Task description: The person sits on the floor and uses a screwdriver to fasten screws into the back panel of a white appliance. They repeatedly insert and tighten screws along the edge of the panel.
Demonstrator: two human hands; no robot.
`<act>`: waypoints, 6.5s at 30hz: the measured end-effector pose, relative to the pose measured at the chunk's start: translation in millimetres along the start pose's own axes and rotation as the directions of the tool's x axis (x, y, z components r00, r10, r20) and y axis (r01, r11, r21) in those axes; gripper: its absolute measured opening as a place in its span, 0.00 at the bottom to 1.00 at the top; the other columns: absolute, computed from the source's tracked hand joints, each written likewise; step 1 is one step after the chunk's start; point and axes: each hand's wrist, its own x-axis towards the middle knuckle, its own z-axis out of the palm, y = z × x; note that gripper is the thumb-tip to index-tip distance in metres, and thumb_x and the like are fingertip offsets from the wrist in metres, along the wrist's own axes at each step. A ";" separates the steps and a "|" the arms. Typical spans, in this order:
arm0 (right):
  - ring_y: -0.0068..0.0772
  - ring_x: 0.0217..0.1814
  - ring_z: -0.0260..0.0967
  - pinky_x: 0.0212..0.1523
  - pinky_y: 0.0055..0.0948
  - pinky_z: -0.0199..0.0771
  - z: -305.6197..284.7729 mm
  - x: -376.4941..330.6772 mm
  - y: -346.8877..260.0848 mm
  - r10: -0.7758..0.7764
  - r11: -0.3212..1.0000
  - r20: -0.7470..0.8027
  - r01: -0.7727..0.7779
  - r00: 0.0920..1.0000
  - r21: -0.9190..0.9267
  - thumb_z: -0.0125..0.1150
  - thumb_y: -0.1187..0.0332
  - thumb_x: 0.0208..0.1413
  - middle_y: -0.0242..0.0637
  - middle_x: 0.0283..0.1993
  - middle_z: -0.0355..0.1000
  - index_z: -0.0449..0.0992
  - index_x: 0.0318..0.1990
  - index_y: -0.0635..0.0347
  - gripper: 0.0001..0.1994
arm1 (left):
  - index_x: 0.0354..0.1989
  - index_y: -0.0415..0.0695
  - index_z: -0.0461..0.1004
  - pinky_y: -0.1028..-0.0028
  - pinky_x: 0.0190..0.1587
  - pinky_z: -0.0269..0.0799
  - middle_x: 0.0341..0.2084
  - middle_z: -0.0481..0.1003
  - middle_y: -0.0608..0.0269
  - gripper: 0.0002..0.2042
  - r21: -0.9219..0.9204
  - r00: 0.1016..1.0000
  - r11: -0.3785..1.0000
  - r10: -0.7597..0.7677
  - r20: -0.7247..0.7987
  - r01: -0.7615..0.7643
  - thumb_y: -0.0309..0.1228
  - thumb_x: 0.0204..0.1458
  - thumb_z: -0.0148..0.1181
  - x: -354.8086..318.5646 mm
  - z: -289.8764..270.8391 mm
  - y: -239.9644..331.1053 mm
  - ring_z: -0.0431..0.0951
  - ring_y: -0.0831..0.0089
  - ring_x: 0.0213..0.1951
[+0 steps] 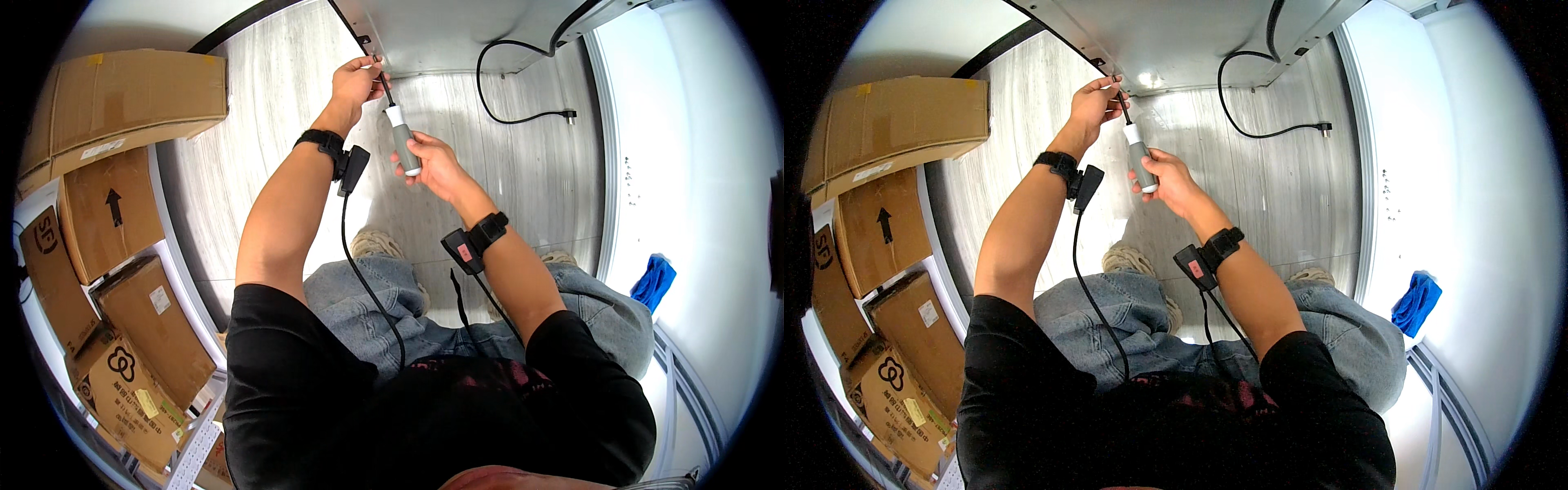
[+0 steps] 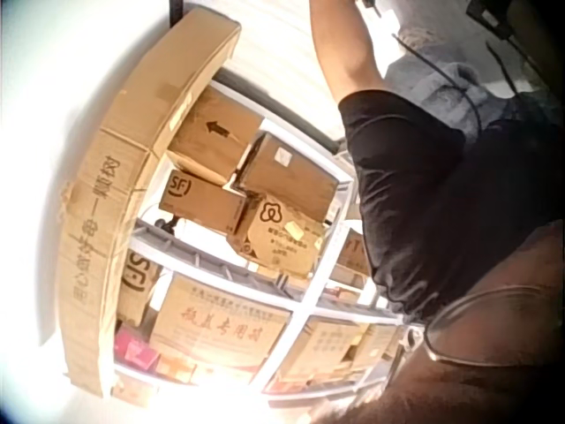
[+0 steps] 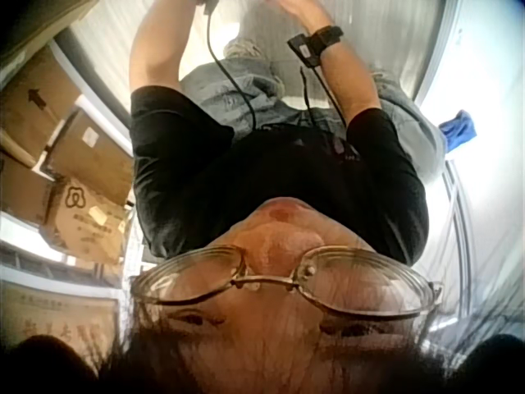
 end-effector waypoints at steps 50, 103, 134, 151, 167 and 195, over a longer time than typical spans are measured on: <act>0.35 0.40 0.69 0.31 0.35 0.80 29.7 18.0 3.0 -0.072 0.935 -0.198 -0.003 0.978 -0.353 0.63 0.72 0.49 0.41 0.41 0.64 0.60 0.50 0.64 0.22 | 0.39 0.43 0.75 0.77 0.26 0.74 0.25 0.74 0.67 0.07 0.336 1.000 0.942 -0.025 0.012 0.020 0.30 0.53 0.59 6.4 0.8 6.8 0.77 0.77 0.25; 0.34 0.42 0.69 0.42 0.40 0.77 17.2 16.3 0.7 0.012 0.900 -0.052 -0.034 0.999 -0.435 0.63 0.68 0.50 0.39 0.43 0.68 0.66 0.50 0.61 0.20 | 0.42 0.35 0.73 0.79 0.23 0.77 0.24 0.76 0.60 0.15 0.445 0.998 0.894 0.066 0.004 -0.061 0.27 0.46 0.65 6.0 0.0 12.0 0.76 0.78 0.21; 0.34 0.49 0.67 0.42 0.46 0.76 11.0 18.1 -1.6 0.075 0.990 0.004 -0.074 0.997 -0.116 0.58 0.67 0.54 0.40 0.46 0.66 0.63 0.52 0.62 0.19 | 0.42 0.34 0.73 0.80 0.22 0.76 0.22 0.74 0.63 0.16 0.438 0.994 0.893 0.103 0.026 -0.104 0.28 0.46 0.66 9.5 -1.2 7.0 0.75 0.78 0.20; 0.32 0.42 0.67 0.42 0.41 0.75 1.2 17.5 -6.9 0.076 0.976 0.215 -0.117 0.974 0.185 0.62 0.69 0.51 0.39 0.41 0.67 0.62 0.52 0.61 0.22 | 0.41 0.36 0.73 0.80 0.24 0.76 0.26 0.76 0.63 0.14 0.395 0.994 0.913 0.104 0.028 -0.106 0.28 0.47 0.63 14.0 -5.9 1.4 0.76 0.79 0.24; 0.37 0.47 0.68 0.41 0.48 0.77 -2.2 16.6 -6.0 0.120 0.982 0.207 -0.147 0.971 0.118 0.56 0.67 0.56 0.36 0.45 0.66 0.66 0.50 0.59 0.15 | 0.44 0.39 0.71 0.77 0.29 0.74 0.29 0.76 0.63 0.11 0.370 0.998 0.927 0.039 0.059 -0.058 0.27 0.53 0.58 7.7 -4.3 8.4 0.78 0.76 0.27; 0.34 0.43 0.71 0.37 0.41 0.78 13.3 20.7 10.2 0.105 0.993 0.004 -0.104 0.995 -0.058 0.61 0.66 0.53 0.36 0.42 0.67 0.63 0.47 0.58 0.17 | 0.40 0.39 0.76 0.79 0.22 0.71 0.24 0.78 0.59 0.13 0.269 1.000 0.963 0.025 -0.002 -0.024 0.34 0.55 0.47 1.9 -5.3 12.0 0.77 0.74 0.20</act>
